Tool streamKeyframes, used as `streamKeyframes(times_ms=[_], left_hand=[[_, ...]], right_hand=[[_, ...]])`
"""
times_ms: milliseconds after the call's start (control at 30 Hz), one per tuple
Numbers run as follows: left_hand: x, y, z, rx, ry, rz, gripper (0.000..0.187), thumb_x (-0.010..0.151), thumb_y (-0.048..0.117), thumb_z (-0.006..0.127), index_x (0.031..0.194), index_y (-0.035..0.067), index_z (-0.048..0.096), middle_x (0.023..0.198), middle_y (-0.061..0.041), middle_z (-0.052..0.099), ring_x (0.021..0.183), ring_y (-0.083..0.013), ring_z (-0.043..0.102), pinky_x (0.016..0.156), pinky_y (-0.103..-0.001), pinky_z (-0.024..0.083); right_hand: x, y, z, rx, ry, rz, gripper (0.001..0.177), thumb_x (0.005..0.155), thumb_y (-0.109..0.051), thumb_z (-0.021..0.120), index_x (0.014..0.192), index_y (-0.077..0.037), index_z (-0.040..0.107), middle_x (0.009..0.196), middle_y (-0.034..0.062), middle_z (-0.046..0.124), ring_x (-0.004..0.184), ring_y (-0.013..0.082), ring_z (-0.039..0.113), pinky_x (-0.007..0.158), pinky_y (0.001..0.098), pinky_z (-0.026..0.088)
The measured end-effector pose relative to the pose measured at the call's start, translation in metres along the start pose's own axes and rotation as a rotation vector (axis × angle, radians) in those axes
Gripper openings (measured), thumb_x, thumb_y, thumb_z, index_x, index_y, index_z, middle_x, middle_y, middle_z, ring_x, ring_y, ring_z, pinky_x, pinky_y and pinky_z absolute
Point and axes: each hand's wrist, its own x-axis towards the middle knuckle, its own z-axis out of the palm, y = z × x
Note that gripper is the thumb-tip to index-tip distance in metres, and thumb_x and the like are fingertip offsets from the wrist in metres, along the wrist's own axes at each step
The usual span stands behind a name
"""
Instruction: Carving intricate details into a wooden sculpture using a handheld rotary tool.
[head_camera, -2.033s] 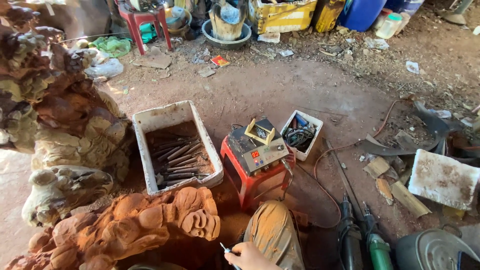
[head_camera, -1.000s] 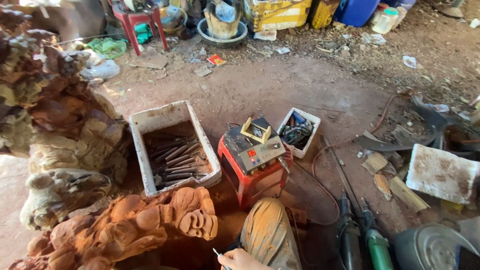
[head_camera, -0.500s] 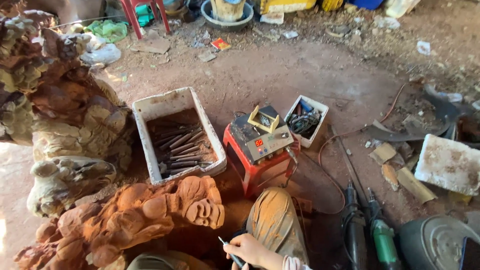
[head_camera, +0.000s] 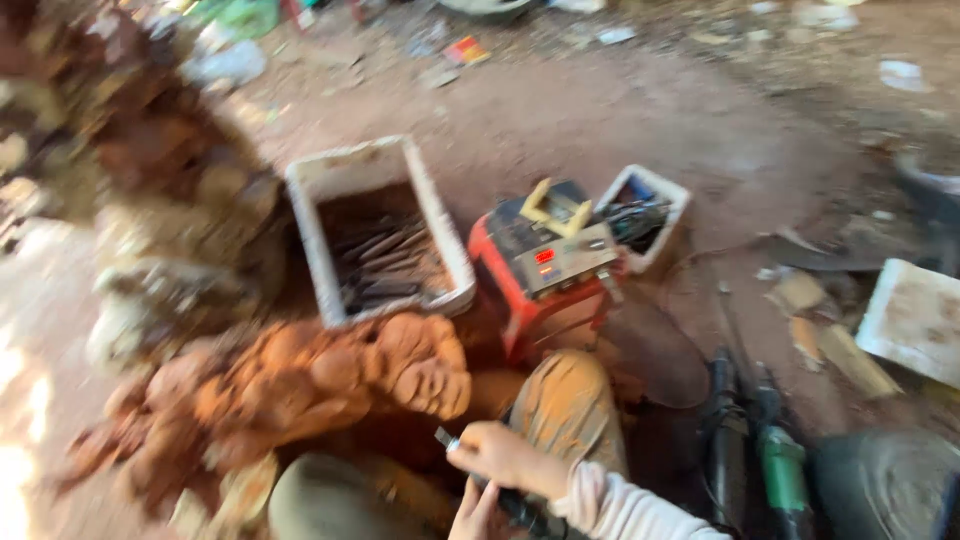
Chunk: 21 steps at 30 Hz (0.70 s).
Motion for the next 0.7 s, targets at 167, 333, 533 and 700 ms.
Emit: streamKeyframes(times_ms=[167,333,533,700], left_hand=[[-0.043,0.066,0.109,0.063,0.041,0.098,0.052,0.100,0.022,0.057,0.151,0.017,0.045,0.121,-0.014,0.068,0.096,-0.0211,0.065,0.077,-0.034,0.056],[-0.018,0.066,0.095,0.287,-0.094,0.266,0.043,0.106,0.022,0.056,0.144,0.011,0.041,0.105,-0.009,0.063,0.080,-0.0138,0.064,0.064,-0.028,0.058],[-0.034,0.089,0.125,0.235,-0.180,0.252,0.053,0.108,0.026,0.049,0.155,0.015,0.030,0.132,-0.014,0.055,0.107,-0.0263,0.065,0.087,-0.042,0.059],[-0.030,0.085,0.129,0.244,-0.183,0.241,0.046,0.110,0.026,0.049,0.151,0.012,0.032,0.127,-0.014,0.059,0.105,-0.0243,0.067,0.082,-0.037,0.061]], right_hand=[[0.010,-0.010,-0.002,-0.185,-0.004,0.123,0.040,0.088,-0.049,0.066,0.074,-0.012,0.062,0.062,0.0005,0.060,0.055,0.0192,0.049,0.055,0.0350,0.044],[0.029,-0.013,-0.006,-0.159,0.000,0.038,0.028,0.092,-0.034,0.062,0.089,-0.008,0.070,0.076,0.0044,0.070,0.066,0.0213,0.062,0.065,0.0334,0.051],[0.036,-0.039,-0.013,-0.195,0.026,0.112,0.030,0.090,-0.032,0.065,0.095,-0.005,0.077,0.084,0.0043,0.083,0.069,0.0205,0.072,0.067,0.0300,0.055],[0.037,-0.026,-0.018,-0.357,0.046,0.064,0.033,0.090,-0.037,0.064,0.085,-0.005,0.072,0.069,0.0115,0.071,0.059,0.0278,0.060,0.059,0.0375,0.049]])
